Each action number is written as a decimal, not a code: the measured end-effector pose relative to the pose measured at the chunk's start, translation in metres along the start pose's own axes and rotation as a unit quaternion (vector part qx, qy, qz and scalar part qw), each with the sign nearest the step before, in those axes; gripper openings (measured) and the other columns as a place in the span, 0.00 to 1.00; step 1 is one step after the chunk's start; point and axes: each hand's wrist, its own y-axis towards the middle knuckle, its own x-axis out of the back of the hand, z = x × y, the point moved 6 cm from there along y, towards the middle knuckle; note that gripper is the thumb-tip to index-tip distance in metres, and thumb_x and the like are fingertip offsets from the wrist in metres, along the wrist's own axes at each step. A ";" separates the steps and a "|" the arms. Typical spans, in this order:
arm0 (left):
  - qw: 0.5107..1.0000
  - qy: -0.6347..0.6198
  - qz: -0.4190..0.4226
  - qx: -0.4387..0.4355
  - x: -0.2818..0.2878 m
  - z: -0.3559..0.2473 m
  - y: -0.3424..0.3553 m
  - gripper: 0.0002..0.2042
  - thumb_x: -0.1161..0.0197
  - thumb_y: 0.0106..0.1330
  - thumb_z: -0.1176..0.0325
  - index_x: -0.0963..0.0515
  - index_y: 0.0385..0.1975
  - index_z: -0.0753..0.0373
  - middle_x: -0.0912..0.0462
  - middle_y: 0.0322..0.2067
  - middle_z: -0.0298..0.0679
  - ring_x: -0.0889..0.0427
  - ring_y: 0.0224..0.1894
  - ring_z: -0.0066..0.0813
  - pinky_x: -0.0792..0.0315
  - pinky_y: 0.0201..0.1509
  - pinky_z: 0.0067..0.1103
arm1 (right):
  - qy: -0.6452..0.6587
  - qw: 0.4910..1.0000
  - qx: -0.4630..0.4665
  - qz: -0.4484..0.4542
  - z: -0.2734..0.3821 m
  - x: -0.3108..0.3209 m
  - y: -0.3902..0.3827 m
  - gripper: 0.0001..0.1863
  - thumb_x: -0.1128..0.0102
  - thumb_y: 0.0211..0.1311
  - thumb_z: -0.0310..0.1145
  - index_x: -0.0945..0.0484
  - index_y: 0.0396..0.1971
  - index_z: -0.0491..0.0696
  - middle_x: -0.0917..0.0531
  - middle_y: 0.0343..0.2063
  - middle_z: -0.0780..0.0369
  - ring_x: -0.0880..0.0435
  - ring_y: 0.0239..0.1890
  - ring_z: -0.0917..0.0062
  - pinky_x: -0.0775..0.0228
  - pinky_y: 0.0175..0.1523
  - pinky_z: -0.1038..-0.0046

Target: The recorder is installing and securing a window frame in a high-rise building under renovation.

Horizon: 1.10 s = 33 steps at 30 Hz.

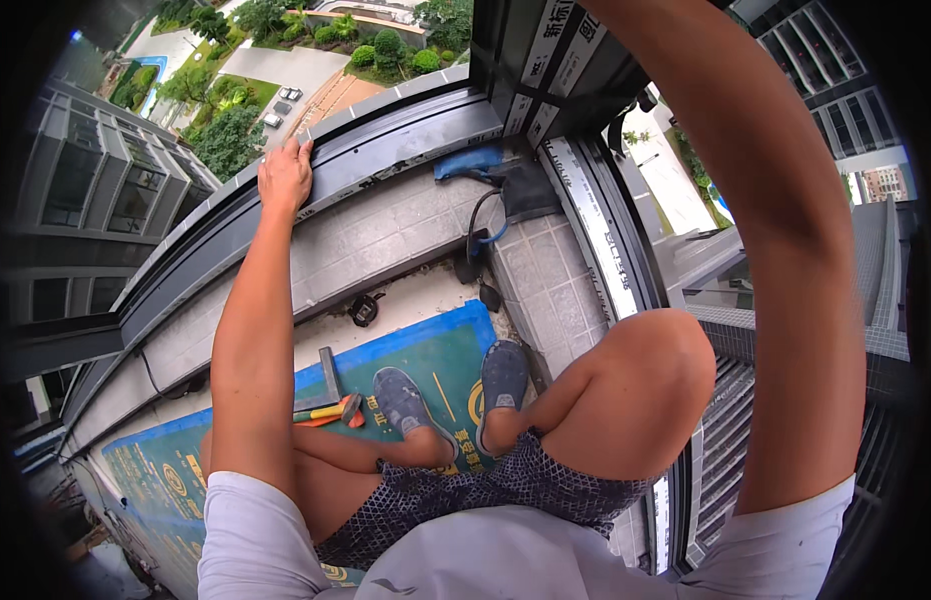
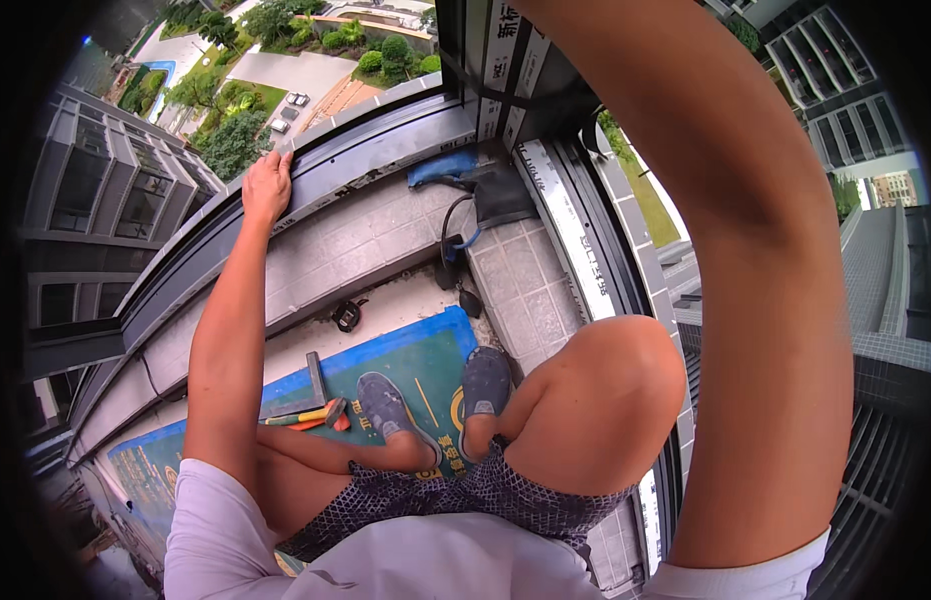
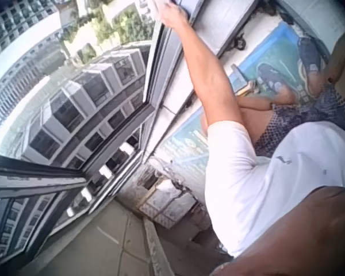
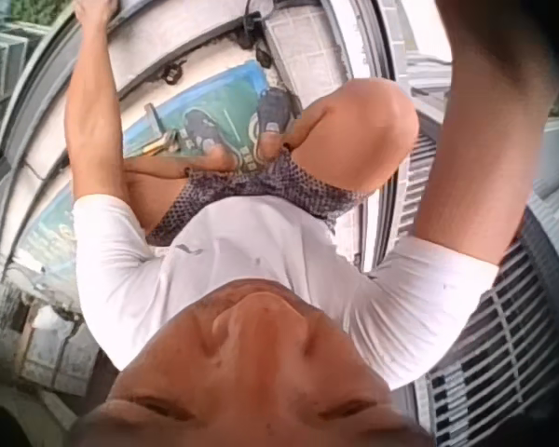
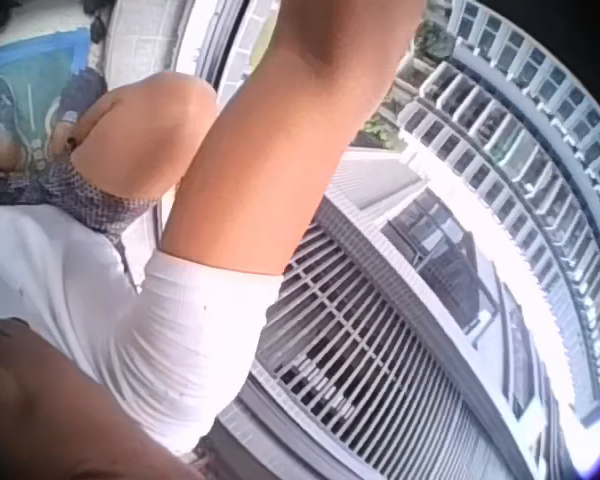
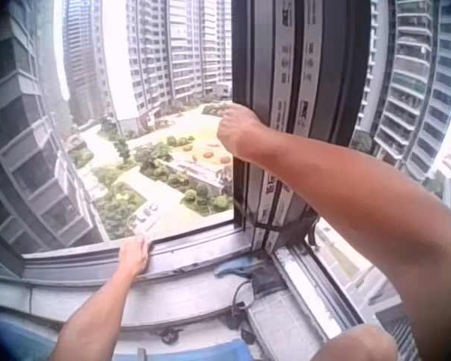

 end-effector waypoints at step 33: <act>0.999 0.019 -0.019 0.023 0.011 -0.006 -0.002 0.19 0.49 0.81 0.51 0.20 0.39 0.60 0.15 0.41 0.50 0.19 0.50 0.55 0.29 0.53 0.47 | 0.009 0.999 -0.025 0.045 -0.020 0.006 0.004 0.10 0.37 0.60 0.36 0.07 0.33 0.55 0.07 0.36 0.66 0.11 0.45 0.75 0.31 0.59 0.64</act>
